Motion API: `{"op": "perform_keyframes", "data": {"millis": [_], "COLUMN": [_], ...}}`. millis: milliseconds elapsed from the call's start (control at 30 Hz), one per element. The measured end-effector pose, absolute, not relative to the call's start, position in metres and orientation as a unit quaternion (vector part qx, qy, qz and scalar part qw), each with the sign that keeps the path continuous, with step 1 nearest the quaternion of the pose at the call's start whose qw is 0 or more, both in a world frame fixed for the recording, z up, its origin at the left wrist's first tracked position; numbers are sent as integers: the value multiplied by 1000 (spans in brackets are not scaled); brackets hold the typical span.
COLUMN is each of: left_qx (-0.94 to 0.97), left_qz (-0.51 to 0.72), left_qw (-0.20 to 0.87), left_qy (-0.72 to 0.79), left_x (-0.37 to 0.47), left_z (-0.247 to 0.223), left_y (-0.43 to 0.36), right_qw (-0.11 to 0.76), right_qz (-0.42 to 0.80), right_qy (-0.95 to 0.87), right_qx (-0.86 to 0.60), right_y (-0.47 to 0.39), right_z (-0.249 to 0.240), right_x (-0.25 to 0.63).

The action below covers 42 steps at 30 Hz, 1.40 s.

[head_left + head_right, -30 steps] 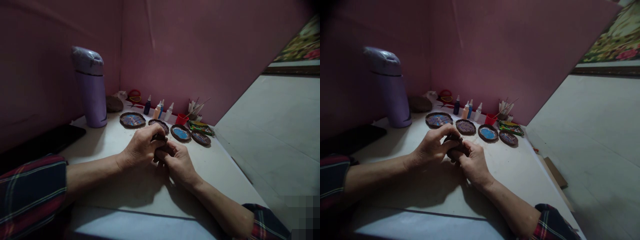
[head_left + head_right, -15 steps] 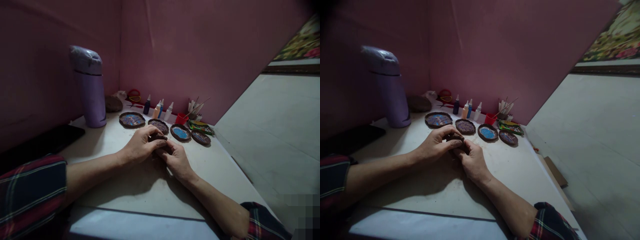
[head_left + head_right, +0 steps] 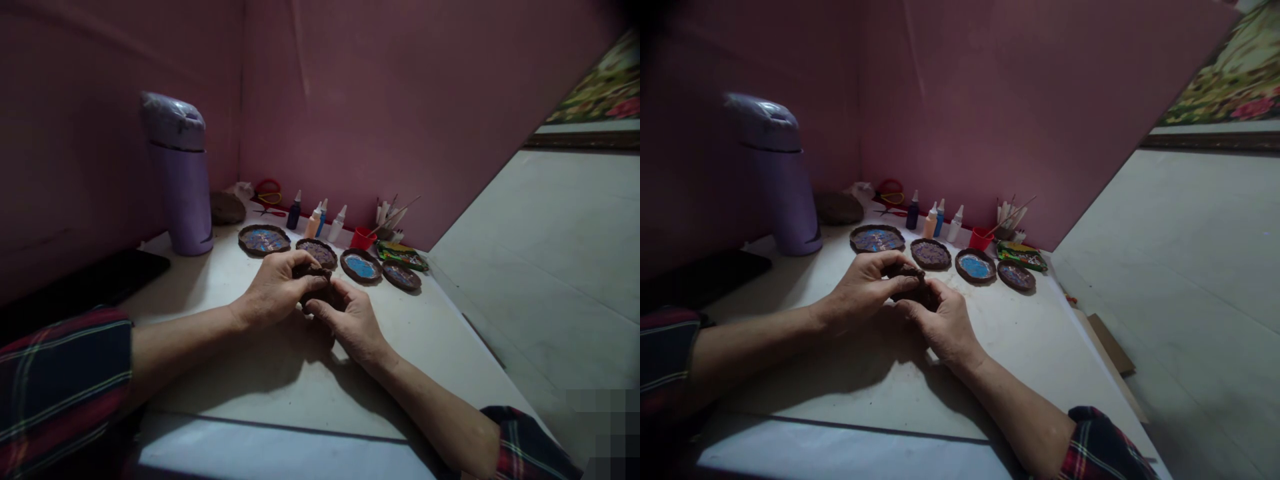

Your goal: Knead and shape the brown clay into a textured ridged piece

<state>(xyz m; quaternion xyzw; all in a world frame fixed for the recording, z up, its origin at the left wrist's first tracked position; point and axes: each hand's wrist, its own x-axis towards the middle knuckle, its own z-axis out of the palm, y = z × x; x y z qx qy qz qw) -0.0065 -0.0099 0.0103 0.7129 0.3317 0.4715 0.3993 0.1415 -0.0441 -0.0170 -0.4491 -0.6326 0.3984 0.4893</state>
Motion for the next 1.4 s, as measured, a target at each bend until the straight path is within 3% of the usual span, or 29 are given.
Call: {"op": "perform_keyframes", "data": {"millis": [233,933,1200,1400], "left_qx": [694,716,762,753], "left_qz": [462,467,434,443], "left_qw": [434,422,358,367], "left_qy": [341,302,322,319], "left_x": [-4,-4,-6,-7], "left_z": [11,8,8,5], "left_y": [-11,-10,-9,-6], "right_qw": [453,481,489,488], "right_qz": [409,464,436,312], "right_qy": [-646,-585,-599,-663], "right_qx": [-459,-460,-460,-474], "right_y": [-44,-47,-42,-45], "right_z": [-17,-13,-18,-15], "right_x": [142,139,143,143]}}
